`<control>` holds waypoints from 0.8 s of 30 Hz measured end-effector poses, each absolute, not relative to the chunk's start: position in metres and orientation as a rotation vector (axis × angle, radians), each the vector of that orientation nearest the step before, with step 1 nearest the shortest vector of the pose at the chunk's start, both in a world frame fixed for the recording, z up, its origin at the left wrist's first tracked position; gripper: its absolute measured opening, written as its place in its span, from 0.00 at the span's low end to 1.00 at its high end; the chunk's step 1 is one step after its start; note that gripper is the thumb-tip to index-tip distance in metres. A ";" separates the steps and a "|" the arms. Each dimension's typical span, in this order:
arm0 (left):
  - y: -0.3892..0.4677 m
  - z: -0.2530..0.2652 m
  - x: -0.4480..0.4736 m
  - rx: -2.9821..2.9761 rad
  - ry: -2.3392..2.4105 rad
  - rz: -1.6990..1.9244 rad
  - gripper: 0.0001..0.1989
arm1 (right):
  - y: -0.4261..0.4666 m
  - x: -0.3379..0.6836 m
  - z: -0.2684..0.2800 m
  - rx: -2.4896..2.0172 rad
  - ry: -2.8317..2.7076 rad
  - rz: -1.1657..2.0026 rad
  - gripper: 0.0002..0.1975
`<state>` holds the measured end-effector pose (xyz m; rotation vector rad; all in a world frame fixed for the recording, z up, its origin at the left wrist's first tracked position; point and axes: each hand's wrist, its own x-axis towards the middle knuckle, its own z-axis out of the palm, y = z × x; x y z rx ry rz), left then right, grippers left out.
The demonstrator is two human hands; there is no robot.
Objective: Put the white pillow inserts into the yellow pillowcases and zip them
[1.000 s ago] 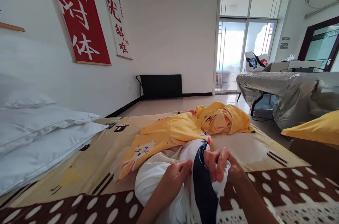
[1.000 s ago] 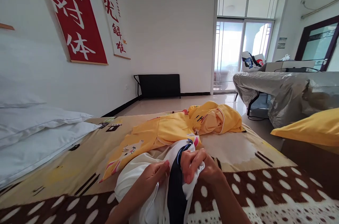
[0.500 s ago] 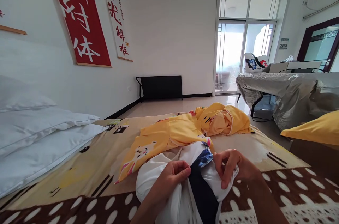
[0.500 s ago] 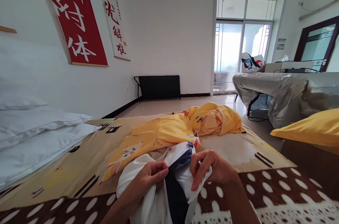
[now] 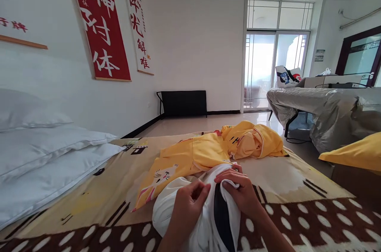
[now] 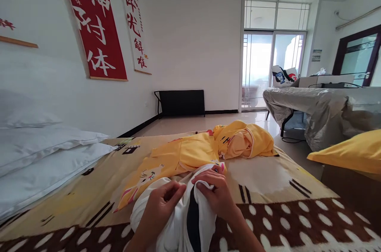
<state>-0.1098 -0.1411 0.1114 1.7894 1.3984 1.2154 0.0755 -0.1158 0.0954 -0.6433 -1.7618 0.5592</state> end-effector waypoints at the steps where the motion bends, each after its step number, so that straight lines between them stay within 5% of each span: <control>1: -0.143 0.116 -0.117 1.680 1.365 1.356 0.20 | -0.117 0.071 0.096 -0.681 -1.725 0.520 0.17; 5: -0.152 0.129 -0.139 1.446 1.154 1.652 0.25 | -0.117 0.055 0.109 -0.688 -1.877 0.683 0.17; 12: -0.151 0.116 -0.118 1.712 1.379 1.341 0.28 | -0.093 0.007 0.099 -0.514 -2.005 1.174 0.16; 24: -0.151 0.121 -0.125 2.110 1.413 0.900 0.17 | -0.097 0.012 0.082 -0.594 -2.019 1.077 0.05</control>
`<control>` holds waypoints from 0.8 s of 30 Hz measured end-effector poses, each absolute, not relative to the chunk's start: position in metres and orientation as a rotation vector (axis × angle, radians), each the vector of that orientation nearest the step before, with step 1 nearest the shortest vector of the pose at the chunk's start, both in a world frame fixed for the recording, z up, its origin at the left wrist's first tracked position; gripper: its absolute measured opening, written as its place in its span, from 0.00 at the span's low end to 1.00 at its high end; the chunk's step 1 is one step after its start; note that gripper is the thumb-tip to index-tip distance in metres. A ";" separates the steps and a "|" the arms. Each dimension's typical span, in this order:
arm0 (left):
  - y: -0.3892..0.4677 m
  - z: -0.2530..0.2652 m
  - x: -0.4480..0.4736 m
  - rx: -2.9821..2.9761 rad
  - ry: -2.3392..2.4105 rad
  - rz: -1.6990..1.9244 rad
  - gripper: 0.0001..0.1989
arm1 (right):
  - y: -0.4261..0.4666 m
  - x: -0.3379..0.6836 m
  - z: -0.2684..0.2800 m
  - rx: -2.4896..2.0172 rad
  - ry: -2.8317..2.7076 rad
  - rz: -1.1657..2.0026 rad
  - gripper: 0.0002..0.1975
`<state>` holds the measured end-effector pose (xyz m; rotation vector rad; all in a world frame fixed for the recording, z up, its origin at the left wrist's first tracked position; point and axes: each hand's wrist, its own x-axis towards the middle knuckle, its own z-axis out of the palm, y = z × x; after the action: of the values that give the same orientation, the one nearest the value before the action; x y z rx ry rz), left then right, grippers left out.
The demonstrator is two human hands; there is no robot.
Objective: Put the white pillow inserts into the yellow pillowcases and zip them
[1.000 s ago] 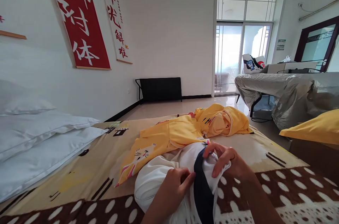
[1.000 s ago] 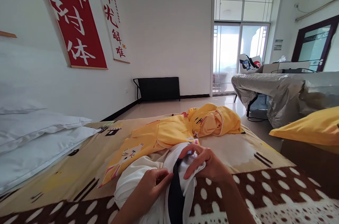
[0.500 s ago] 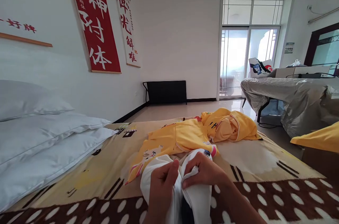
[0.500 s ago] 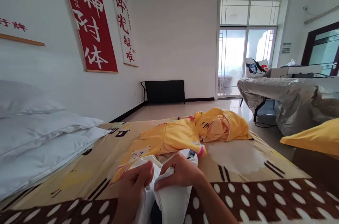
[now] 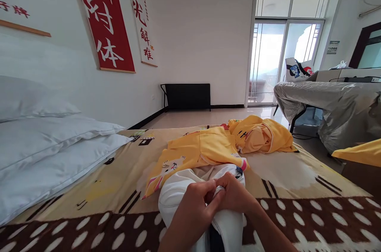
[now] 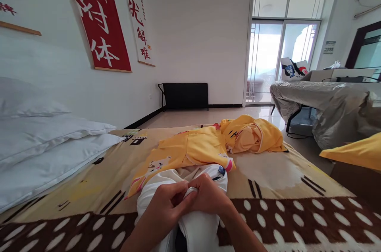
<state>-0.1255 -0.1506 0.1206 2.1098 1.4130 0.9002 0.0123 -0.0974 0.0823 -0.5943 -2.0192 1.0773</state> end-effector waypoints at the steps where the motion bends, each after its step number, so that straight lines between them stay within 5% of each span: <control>1: -0.150 0.120 -0.125 2.101 1.407 0.922 0.16 | -0.099 0.014 0.084 -0.643 -2.015 1.048 0.04; 5: -0.146 0.119 -0.125 1.873 1.419 1.172 0.16 | -0.099 0.029 0.095 -0.725 -2.006 0.902 0.13; 9: -0.145 0.120 -0.130 1.717 1.393 1.369 0.17 | -0.099 0.035 0.100 -0.698 -2.041 0.702 0.07; 16: -0.142 0.119 -0.132 1.536 1.199 1.654 0.09 | -0.105 0.012 0.089 -0.599 -1.977 0.717 0.12; 24: -0.134 0.111 -0.130 1.598 1.127 1.687 0.29 | -0.108 0.005 0.085 -0.598 -2.040 0.630 0.10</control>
<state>-0.1296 -0.1341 0.1114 1.5978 1.1270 1.6866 0.0051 -0.1075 0.0850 -0.5975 -2.0395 0.6302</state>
